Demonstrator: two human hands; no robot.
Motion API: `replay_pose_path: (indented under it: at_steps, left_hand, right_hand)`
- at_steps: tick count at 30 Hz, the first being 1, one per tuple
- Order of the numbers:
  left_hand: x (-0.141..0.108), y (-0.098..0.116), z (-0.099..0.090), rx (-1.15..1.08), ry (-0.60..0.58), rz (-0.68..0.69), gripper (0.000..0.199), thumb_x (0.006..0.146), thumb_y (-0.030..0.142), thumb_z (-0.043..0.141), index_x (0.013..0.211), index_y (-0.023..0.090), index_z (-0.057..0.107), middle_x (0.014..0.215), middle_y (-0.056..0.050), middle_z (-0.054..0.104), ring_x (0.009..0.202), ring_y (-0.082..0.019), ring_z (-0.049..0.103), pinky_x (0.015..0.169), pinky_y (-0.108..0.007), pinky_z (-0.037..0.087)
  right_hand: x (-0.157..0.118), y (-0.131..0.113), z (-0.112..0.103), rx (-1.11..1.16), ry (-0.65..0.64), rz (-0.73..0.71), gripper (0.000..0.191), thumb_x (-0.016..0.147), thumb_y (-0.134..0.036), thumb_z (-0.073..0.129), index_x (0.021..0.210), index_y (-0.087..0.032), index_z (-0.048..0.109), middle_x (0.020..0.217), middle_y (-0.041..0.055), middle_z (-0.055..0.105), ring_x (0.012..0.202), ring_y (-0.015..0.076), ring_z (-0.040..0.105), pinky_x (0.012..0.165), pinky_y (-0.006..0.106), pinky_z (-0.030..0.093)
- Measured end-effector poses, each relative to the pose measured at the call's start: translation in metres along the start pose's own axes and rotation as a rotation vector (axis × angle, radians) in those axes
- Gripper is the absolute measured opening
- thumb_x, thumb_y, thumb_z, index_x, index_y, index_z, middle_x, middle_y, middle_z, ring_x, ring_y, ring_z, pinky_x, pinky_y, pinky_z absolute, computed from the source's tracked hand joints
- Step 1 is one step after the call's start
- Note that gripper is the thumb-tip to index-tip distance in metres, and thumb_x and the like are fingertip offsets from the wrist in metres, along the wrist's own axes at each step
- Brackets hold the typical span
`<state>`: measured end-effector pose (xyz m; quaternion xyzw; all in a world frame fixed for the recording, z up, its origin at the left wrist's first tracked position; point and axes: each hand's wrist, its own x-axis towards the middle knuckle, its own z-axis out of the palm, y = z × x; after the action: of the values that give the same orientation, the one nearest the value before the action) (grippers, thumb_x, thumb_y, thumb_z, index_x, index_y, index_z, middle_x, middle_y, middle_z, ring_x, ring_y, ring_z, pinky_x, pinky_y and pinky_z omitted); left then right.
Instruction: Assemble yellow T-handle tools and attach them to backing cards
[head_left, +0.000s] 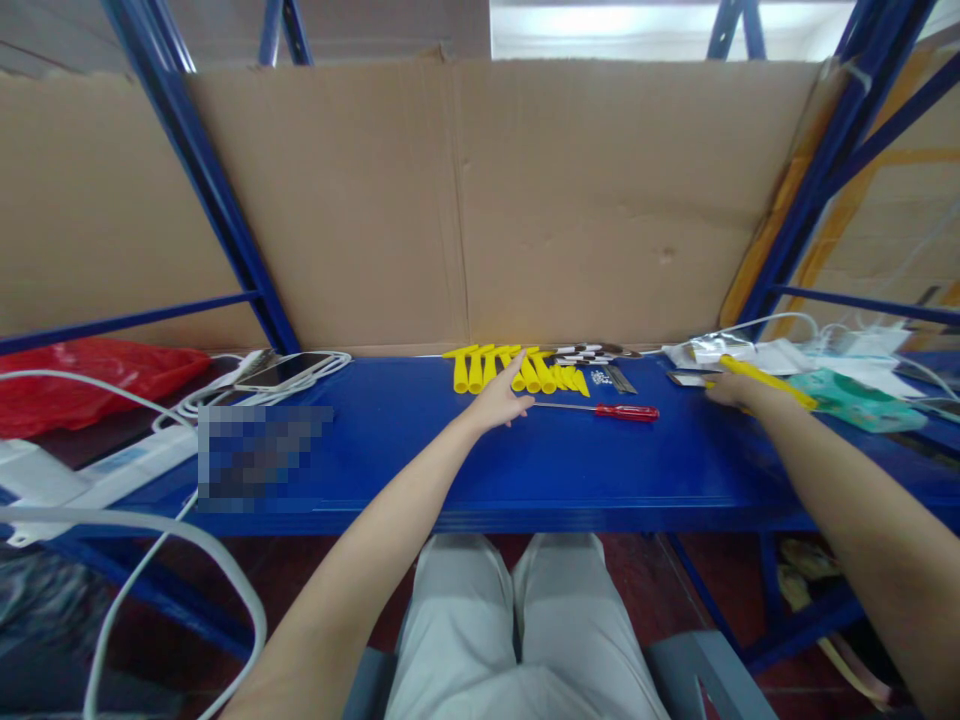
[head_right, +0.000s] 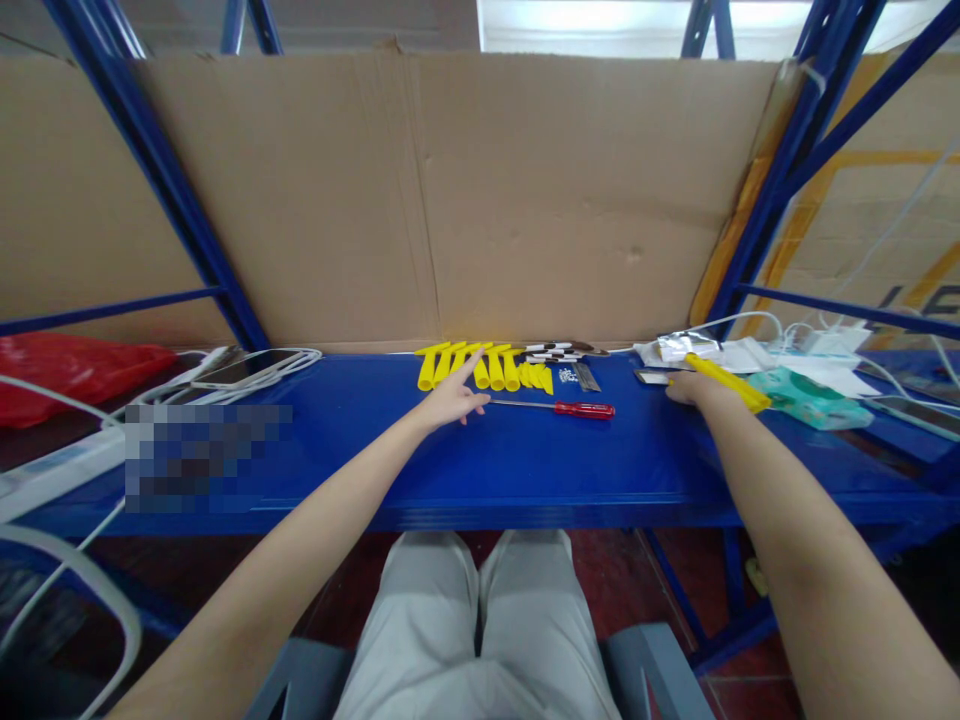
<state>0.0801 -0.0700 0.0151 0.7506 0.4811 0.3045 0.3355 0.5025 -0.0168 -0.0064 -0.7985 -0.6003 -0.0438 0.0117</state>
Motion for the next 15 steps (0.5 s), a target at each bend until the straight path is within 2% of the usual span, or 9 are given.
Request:
replay_pose_path:
  at_steps: [3,6,9,12,15]
  left_hand:
    - [0.001,-0.002,0.001,-0.012,0.004,0.008,0.087,0.082,0.011,0.057,0.154,0.021,0.011,0.098,-0.013,0.070,0.060,-0.012,0.063,0.041,-0.014,0.040]
    - [0.003,-0.004,0.001,-0.017,0.010,0.023,0.088,0.081,0.012,0.058,0.154,0.022,0.011,0.107,-0.016,0.068,0.060,-0.011,0.063,0.042,-0.014,0.041]
    - [0.004,-0.006,0.000,-0.014,0.001,0.030,0.088,0.080,0.013,0.058,0.154,0.023,0.011,0.114,-0.017,0.066,0.060,-0.010,0.063,0.044,-0.014,0.043]
    - [0.004,-0.006,0.000,-0.005,-0.003,0.024,0.089,0.080,0.013,0.058,0.154,0.022,0.011,0.116,-0.019,0.065,0.060,-0.010,0.063,0.044,-0.015,0.043]
    - [0.003,-0.006,0.000,-0.006,-0.004,0.021,0.089,0.079,0.013,0.058,0.154,0.022,0.010,0.117,-0.019,0.064,0.060,-0.010,0.062,0.043,-0.015,0.042]
  right_hand:
    - [-0.007,-0.006,-0.002,-0.029,-0.087,0.081,0.050,0.087,-0.020,0.041,0.134,-0.009,0.054,0.137,0.0223,0.053,0.123,0.0334,0.054,0.101,0.043,0.042]
    - [-0.021,-0.018,-0.008,-0.045,-0.104,0.151,0.053,0.091,-0.022,0.032,0.142,-0.014,0.045,0.146,0.0197,0.043,0.129,0.0327,0.048,0.103,0.044,0.040]
    - [-0.036,-0.030,-0.012,-0.082,-0.032,0.216,0.052,0.092,-0.022,0.029,0.140,-0.018,0.048,0.145,0.0202,0.043,0.127,0.0351,0.048,0.099,0.050,0.042]
    - [-0.044,-0.036,-0.012,-0.146,0.051,0.209,0.049,0.091,-0.017,0.028,0.131,-0.014,0.056,0.140,0.0212,0.047,0.126,0.0345,0.048,0.099,0.053,0.039]
    - [-0.047,-0.034,-0.008,-0.169,0.153,0.188,0.048,0.090,-0.012,0.026,0.127,-0.011,0.056,0.133,0.0226,0.053,0.123,0.0336,0.049,0.096,0.053,0.040]
